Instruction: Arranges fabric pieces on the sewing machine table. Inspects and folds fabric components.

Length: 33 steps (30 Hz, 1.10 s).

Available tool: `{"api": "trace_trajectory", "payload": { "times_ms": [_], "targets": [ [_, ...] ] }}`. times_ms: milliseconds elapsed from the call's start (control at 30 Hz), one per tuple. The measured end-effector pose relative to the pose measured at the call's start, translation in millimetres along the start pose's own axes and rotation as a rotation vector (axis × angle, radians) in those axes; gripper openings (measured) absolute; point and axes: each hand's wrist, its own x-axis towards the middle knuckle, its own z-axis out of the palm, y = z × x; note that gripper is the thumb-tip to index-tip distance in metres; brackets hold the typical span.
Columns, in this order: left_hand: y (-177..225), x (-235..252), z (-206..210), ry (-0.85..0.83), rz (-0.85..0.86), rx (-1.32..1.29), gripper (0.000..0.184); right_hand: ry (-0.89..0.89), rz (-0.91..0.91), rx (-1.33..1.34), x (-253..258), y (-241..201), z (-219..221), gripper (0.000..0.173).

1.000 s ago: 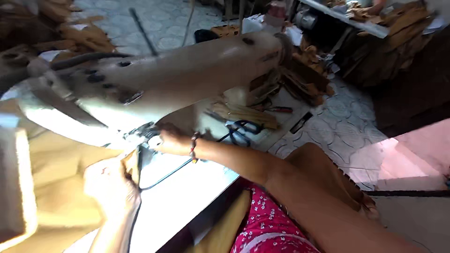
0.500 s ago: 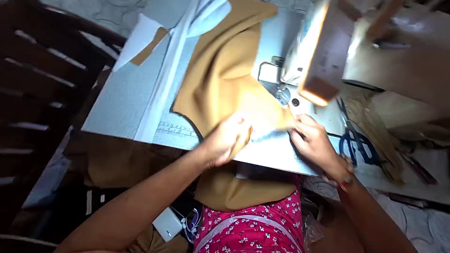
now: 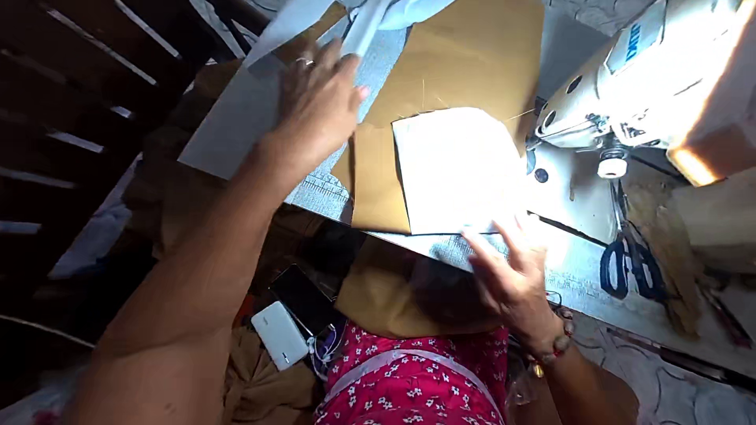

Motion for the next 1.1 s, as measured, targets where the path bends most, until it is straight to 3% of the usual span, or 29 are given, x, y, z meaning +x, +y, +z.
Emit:
{"api": "trace_trajectory", "payload": {
  "times_ms": [100, 233, 400, 467, 567, 667, 733, 833, 900, 1000, 1067, 1100],
  "targets": [
    [-26.1, -22.6, 2.2, -0.041, -0.232, 0.007, 0.072, -0.302, 0.030, -0.060, 11.9, -3.3, 21.1, 0.047],
    [-43.2, -30.2, 3.6, -0.025, -0.330, -0.186, 0.058, -0.389, 0.084, -0.115, 40.1, -19.3, 48.8, 0.059],
    [-47.7, -43.3, -8.9, 0.151, -0.179, -0.536, 0.020, -0.455, 0.144, -0.084, 94.8, -57.5, 93.8, 0.071],
    [-39.9, -46.8, -3.9, 0.124, -0.060, -0.402, 0.028, -0.440, 0.124, -0.020, 115.4, -71.2, 126.4, 0.075],
    [-34.9, -43.6, 12.5, 0.009, -0.057, -0.141, 0.041, -0.419, 0.032, 0.009, 126.8, -80.7, 148.1, 0.075],
    [-57.9, -35.0, 14.9, 0.030, -0.090, -0.021, 0.052, -0.380, -0.081, 0.032, 99.3, -75.9, 134.0, 0.071],
    [-94.8, -23.4, 20.4, 0.030, -0.099, 0.044, 0.060, -0.444, -0.131, 0.012, 60.6, -76.1, 105.1, 0.067],
    [-120.8, -23.6, 19.6, 0.022, -0.103, 0.105, 0.067, -0.453, -0.173, 0.191, -17.5, -67.9, 59.3, 0.038],
    [-117.2, -36.5, 19.7, 0.077, -0.055, 0.075, 0.065, -0.463, -0.042, 0.430, -80.5, -48.3, 35.6, 0.023],
    [-100.7, -82.7, 31.1, 0.150, 0.222, -0.215, 0.040, -0.339, 0.402, 0.364, -163.5, -27.4, 0.6, 0.022],
    [-65.3, -116.7, 38.5, -0.064, 0.441, -0.561, 0.030, -0.255, 0.774, 0.294, -192.3, -24.1, -19.0, 0.023],
    [-32.9, -133.4, 43.3, -0.217, 0.469, -0.675, 0.029, -0.234, 0.963, 0.290, -198.5, -24.7, -25.4, 0.027]
  ]
}}
